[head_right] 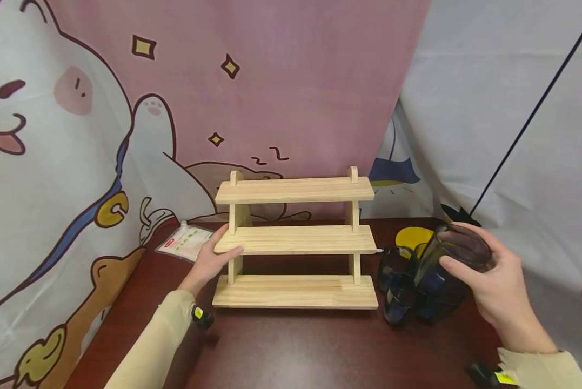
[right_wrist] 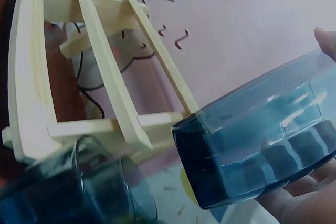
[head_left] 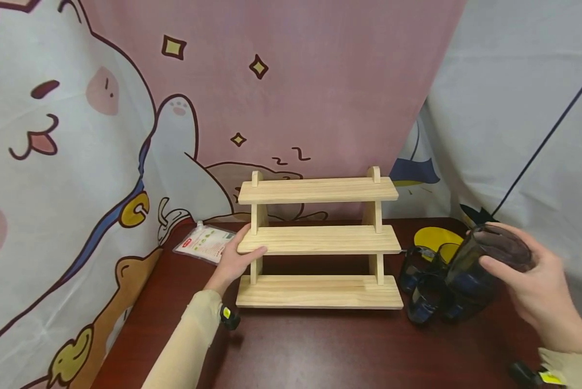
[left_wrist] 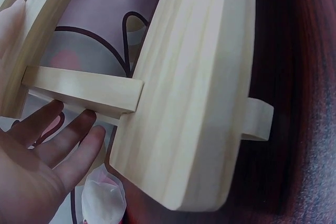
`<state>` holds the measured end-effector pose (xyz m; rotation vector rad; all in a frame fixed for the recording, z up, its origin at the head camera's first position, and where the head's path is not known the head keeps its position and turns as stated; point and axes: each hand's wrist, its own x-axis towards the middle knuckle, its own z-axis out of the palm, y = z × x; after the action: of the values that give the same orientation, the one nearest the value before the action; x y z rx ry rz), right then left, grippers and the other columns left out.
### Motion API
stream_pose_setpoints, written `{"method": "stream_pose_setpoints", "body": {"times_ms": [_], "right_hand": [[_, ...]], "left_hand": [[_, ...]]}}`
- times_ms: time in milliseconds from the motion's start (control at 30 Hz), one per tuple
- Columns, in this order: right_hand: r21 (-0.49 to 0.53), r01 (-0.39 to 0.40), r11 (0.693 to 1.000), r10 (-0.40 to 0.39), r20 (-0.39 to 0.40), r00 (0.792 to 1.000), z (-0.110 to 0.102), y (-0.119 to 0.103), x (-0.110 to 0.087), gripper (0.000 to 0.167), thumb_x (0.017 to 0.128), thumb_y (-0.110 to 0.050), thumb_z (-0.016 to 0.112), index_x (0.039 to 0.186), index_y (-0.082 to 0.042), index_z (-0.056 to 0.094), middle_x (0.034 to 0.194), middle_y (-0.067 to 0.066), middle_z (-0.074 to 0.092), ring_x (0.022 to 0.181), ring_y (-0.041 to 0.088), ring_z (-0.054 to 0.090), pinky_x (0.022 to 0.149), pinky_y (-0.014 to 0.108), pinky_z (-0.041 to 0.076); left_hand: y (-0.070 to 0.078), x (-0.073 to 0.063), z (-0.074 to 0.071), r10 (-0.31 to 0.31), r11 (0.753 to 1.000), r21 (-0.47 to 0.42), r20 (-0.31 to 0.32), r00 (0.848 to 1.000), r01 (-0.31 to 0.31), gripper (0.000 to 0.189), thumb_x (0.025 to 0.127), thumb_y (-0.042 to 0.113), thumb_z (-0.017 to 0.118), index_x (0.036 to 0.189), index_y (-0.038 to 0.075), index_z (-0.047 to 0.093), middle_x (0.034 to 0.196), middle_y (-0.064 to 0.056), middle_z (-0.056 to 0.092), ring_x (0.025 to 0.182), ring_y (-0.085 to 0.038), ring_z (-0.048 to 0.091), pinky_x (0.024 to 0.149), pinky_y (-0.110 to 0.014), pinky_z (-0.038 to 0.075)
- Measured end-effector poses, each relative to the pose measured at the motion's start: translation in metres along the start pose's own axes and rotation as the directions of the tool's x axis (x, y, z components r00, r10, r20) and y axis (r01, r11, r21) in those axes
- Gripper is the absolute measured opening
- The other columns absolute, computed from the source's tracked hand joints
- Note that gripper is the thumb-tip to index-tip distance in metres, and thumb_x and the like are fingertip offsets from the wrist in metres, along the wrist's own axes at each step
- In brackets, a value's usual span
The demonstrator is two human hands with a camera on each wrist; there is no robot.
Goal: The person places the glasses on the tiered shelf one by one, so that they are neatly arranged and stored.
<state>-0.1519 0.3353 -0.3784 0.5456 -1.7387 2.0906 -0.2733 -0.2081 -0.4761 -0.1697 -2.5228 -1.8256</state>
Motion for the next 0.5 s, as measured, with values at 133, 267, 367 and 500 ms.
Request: {"method": "stream_pose_setpoints", "body": {"times_ms": [133,267,367,500], "right_hand": [[0.014,-0.011,1.0,0.01,0.042,0.999,0.014,0.0,0.009,0.064,0.088,0.035,0.051,0.149,0.015,0.043,0.13,0.012,0.072,0.116,0.017,0.071,0.087,0.021,0.059],[0.001,-0.031,1.0,0.031,0.086,0.996,0.027,0.003,0.019,0.064,0.088,0.033,0.053,0.148,0.012,0.046,0.128,0.01,0.072,0.115,0.016,0.07,0.085,0.02,0.059],[-0.056,-0.042,0.998,0.048,0.108,0.993,0.036,0.006,0.026,0.062,0.089,0.03,0.057,0.147,0.009,0.049,0.127,0.008,0.072,0.114,0.014,0.07,0.084,0.019,0.059],[-0.143,-0.064,0.988,0.082,0.126,0.989,0.051,0.008,0.034,0.058,0.09,0.025,0.063,0.144,0.005,0.053,0.125,0.003,0.072,0.111,0.01,0.069,0.082,0.017,0.058]], "left_hand": [[-0.019,0.009,0.001,0.01,1.0,-0.001,-0.014,1.0,-0.01,0.093,0.091,0.035,0.085,0.167,0.023,0.031,0.17,-0.005,0.033,0.157,-0.028,0.025,0.128,-0.052,0.021],[-0.021,0.008,0.001,0.036,0.999,0.002,-0.027,0.999,-0.035,0.092,0.09,0.038,0.086,0.165,0.026,0.034,0.168,-0.003,0.036,0.156,-0.027,0.028,0.127,-0.052,0.023],[-0.021,0.007,0.002,0.052,0.999,0.009,-0.036,0.998,-0.051,0.092,0.089,0.043,0.086,0.164,0.027,0.037,0.167,-0.002,0.037,0.156,-0.026,0.03,0.127,-0.052,0.024],[-0.021,0.007,0.002,0.052,0.999,0.015,-0.042,0.998,-0.052,0.092,0.087,0.046,0.087,0.163,0.028,0.038,0.167,-0.001,0.039,0.155,-0.025,0.031,0.127,-0.051,0.024]]}}
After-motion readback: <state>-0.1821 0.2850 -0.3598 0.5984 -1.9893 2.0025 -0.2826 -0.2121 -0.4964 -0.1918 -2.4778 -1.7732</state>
